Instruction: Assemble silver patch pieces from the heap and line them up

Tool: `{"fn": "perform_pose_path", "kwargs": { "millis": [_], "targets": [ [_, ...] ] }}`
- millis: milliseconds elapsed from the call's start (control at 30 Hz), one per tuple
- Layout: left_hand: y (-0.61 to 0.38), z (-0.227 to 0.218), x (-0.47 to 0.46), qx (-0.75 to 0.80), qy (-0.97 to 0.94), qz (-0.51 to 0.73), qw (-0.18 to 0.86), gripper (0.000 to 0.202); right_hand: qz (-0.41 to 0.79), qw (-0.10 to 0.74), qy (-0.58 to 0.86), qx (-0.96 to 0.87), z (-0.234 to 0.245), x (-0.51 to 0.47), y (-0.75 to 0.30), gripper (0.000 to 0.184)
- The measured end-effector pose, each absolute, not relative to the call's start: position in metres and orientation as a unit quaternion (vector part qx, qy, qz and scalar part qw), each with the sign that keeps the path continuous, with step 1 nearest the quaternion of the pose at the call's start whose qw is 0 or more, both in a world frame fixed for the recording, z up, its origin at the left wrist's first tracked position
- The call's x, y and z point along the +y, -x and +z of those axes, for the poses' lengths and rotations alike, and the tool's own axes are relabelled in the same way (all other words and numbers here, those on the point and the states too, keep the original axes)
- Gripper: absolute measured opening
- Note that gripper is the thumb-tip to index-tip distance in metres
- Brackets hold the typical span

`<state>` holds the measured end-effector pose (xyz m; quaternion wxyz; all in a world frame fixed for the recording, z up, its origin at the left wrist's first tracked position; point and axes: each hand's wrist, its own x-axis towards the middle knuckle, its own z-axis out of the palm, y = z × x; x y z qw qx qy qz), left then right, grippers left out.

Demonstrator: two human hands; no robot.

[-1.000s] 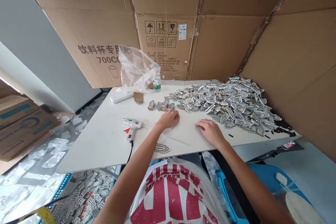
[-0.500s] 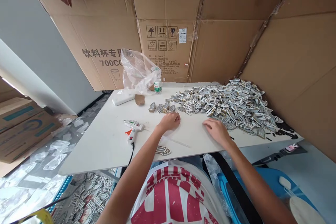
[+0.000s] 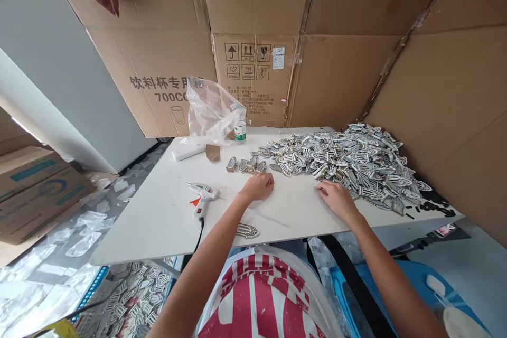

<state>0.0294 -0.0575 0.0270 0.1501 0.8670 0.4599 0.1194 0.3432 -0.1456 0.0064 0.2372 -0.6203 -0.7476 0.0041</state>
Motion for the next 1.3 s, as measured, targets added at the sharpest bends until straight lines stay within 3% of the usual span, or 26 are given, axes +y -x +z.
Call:
{"fn": "perform_pose_path", "kwargs": {
  "millis": [133, 233, 333, 467, 567, 767, 1033, 1100, 1200, 1300],
  "targets": [
    [-0.030, 0.026, -0.059, 0.460, -0.867, 0.113, 0.154, 0.017, 0.001, 0.282, 0.599, -0.750, 0.018, -0.145, -0.344, 0.021],
    [-0.032, 0.027, -0.059, 0.461, -0.868, 0.113, 0.146, 0.016, 0.091, 0.219, 0.521, -0.820, 0.023, -0.172, -0.328, 0.022],
    [-0.033, 0.029, -0.060, 0.465, -0.867, 0.105, 0.144, 0.016, 0.071, 0.197, 0.537, -0.817, 0.014, -0.178, -0.320, 0.029],
    [-0.031, 0.028, -0.061, 0.462, -0.869, 0.105, 0.143, 0.017, -0.026, 0.265, 0.631, -0.729, 0.004, -0.147, -0.340, 0.028],
    [-0.030, 0.025, -0.060, 0.459, -0.869, 0.110, 0.147, 0.018, -0.023, 0.308, 0.616, -0.725, 0.017, -0.143, -0.349, 0.024],
    [-0.033, 0.025, -0.060, 0.461, -0.869, 0.106, 0.147, 0.017, 0.156, 0.187, 0.488, -0.838, 0.040, -0.202, -0.313, 0.025],
    [-0.032, 0.027, -0.062, 0.457, -0.872, 0.103, 0.144, 0.017, -0.032, 0.265, 0.615, -0.742, 0.015, -0.169, -0.335, 0.025],
    [-0.032, 0.026, -0.061, 0.456, -0.872, 0.105, 0.144, 0.017, -0.006, 0.268, 0.593, -0.759, 0.019, -0.177, -0.331, 0.024],
    [-0.033, 0.023, -0.060, 0.456, -0.871, 0.111, 0.143, 0.018, 0.093, 0.202, 0.506, -0.833, 0.021, -0.199, -0.315, 0.025],
    [-0.034, 0.022, -0.059, 0.452, -0.873, 0.116, 0.143, 0.018, 0.075, 0.173, 0.491, -0.850, 0.013, -0.202, -0.307, 0.030]
  ]
}}
